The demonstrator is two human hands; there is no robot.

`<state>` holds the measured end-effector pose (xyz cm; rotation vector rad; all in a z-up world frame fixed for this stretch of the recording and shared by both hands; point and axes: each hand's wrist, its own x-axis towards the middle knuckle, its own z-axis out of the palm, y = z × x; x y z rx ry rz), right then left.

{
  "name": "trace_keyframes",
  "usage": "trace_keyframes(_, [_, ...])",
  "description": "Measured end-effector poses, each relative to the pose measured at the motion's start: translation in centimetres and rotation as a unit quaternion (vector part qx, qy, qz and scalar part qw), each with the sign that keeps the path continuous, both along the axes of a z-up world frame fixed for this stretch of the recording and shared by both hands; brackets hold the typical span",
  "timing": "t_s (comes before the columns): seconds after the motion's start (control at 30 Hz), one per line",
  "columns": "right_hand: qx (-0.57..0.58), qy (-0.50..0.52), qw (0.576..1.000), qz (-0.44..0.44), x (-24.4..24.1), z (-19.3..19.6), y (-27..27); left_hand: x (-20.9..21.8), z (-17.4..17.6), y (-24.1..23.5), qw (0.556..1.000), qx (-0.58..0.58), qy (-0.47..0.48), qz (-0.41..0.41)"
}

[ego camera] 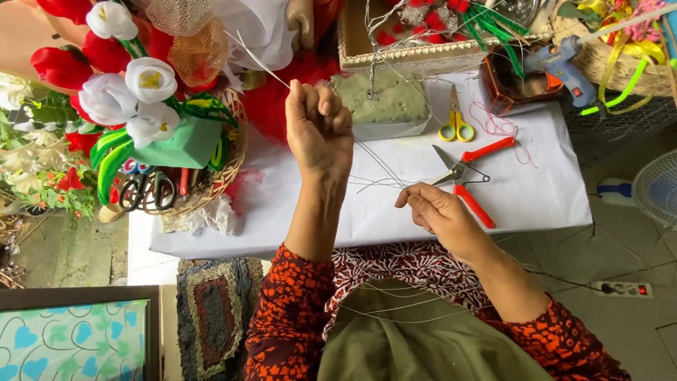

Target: The person repeatedly measures and cuts thin metal wire using red-handled shears at a craft table. They gather cut pieces and continue cutting additional lengths throughout the clip.

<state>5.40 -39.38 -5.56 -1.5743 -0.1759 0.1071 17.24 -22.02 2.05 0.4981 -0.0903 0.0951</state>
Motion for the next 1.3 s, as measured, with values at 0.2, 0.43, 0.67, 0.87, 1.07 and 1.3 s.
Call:
trace_keyframes(0.2, [-0.015,-0.057,0.998,-0.035,0.4,0.6,1.7,-1.0,0.9,0.1,0.995,0.056,-0.081,0.011])
trace_keyframes(0.43, [-0.114,-0.135,0.983,-0.048,2.2,2.0,3.2,-6.5,-0.5,-3.1,0.978,0.198,-0.067,0.014])
trace_keyframes(0.67, [-0.108,-0.114,0.983,0.091,1.7,3.0,-0.9,-3.7,1.0,0.1,0.984,0.112,-0.098,0.099])
trace_keyframes(0.87, [-0.520,-0.114,0.846,-0.014,3.6,-0.3,-10.5,-1.7,1.6,1.4,0.983,0.058,-0.141,0.098])
trace_keyframes(1.07, [-0.696,-0.018,0.718,0.005,3.1,-1.1,-11.4,-0.1,1.1,0.5,0.982,0.070,-0.132,0.115])
trace_keyframes(1.3, [-0.734,-0.010,0.677,0.056,4.3,-3.3,-12.9,1.2,1.8,0.5,0.982,0.089,-0.135,0.102])
